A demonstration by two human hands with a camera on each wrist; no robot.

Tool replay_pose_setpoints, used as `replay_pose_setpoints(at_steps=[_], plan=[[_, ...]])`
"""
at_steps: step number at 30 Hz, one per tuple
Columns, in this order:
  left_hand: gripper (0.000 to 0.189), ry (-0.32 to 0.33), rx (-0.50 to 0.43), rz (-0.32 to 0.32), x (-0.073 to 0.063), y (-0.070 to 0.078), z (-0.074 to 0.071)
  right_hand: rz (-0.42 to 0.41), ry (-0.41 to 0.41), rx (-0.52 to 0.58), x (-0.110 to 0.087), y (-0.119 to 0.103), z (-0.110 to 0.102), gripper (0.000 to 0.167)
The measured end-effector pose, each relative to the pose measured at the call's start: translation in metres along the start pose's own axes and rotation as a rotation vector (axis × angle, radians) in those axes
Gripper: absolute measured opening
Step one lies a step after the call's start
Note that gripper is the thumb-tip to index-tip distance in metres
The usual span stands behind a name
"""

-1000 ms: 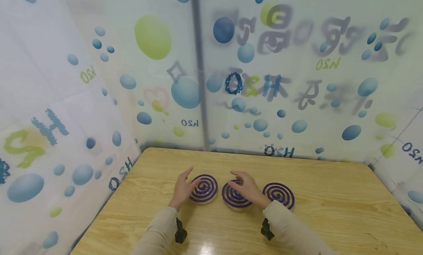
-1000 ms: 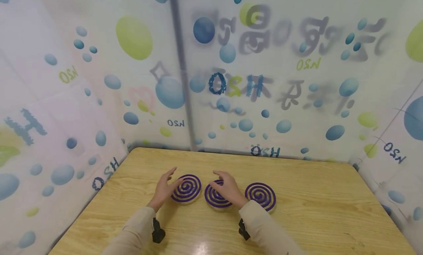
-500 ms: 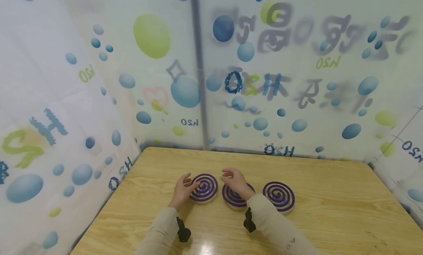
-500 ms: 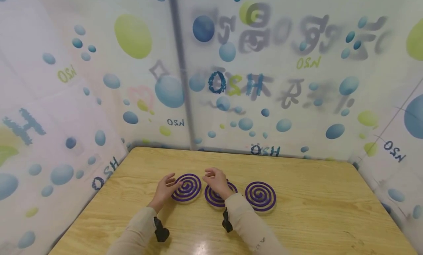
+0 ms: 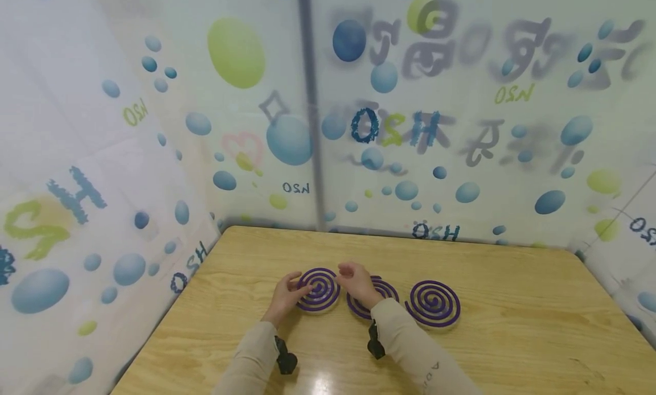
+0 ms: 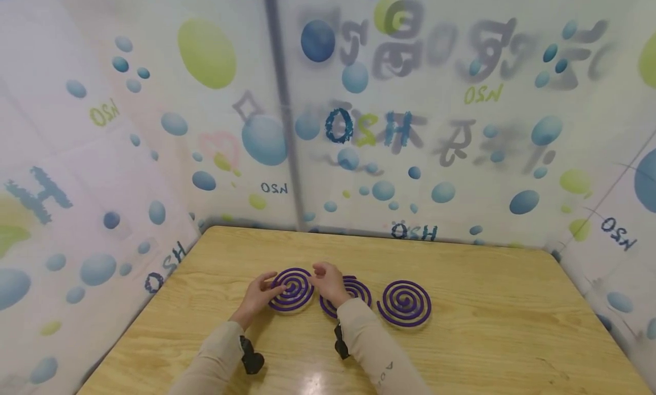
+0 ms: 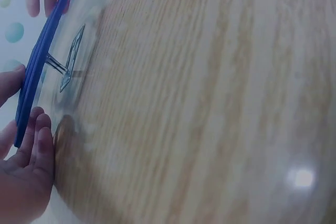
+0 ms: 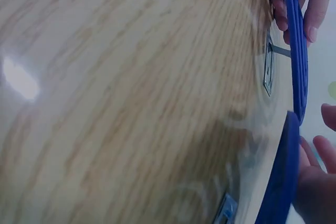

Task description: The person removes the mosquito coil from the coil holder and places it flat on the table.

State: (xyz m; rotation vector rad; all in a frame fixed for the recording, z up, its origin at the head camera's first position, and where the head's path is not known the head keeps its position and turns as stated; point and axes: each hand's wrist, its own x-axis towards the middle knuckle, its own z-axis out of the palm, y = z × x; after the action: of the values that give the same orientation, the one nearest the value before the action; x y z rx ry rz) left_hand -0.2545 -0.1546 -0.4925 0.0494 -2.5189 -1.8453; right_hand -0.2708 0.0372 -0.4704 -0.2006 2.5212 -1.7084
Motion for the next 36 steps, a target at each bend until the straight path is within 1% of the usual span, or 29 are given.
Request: replay_pose_setpoints(at_steps=[5,10,14,22,28,31,36], plan=[[0.044,0.004,-0.003,0.014,-0.002,-0.001,0.003,0.018,-0.021,-0.019,-0.001,0.002,0.004,0.037],[0.045,0.014,-0.002,0.002,-0.003,-0.002,0.004,-0.019,-0.032,-0.048,-0.002,0.003,0.005,0.037],[0.046,0.016,-0.008,-0.009,-0.002,-0.004,0.004,-0.025,-0.04,-0.078,-0.003,0.003,0.006,0.037],[0.046,0.016,-0.011,-0.024,-0.003,-0.004,0.004,0.004,-0.04,-0.108,-0.004,0.001,0.008,0.037],[0.044,0.026,-0.027,0.002,-0.005,-0.003,0.002,0.0,-0.035,-0.13,-0.002,0.003,0.011,0.038],[0.042,0.04,-0.03,0.014,-0.007,-0.002,0.0,-0.02,-0.042,-0.156,-0.003,0.003,0.013,0.039],[0.043,0.054,-0.039,0.007,-0.008,-0.002,-0.003,-0.037,-0.044,-0.187,-0.006,0.0,0.014,0.04]])
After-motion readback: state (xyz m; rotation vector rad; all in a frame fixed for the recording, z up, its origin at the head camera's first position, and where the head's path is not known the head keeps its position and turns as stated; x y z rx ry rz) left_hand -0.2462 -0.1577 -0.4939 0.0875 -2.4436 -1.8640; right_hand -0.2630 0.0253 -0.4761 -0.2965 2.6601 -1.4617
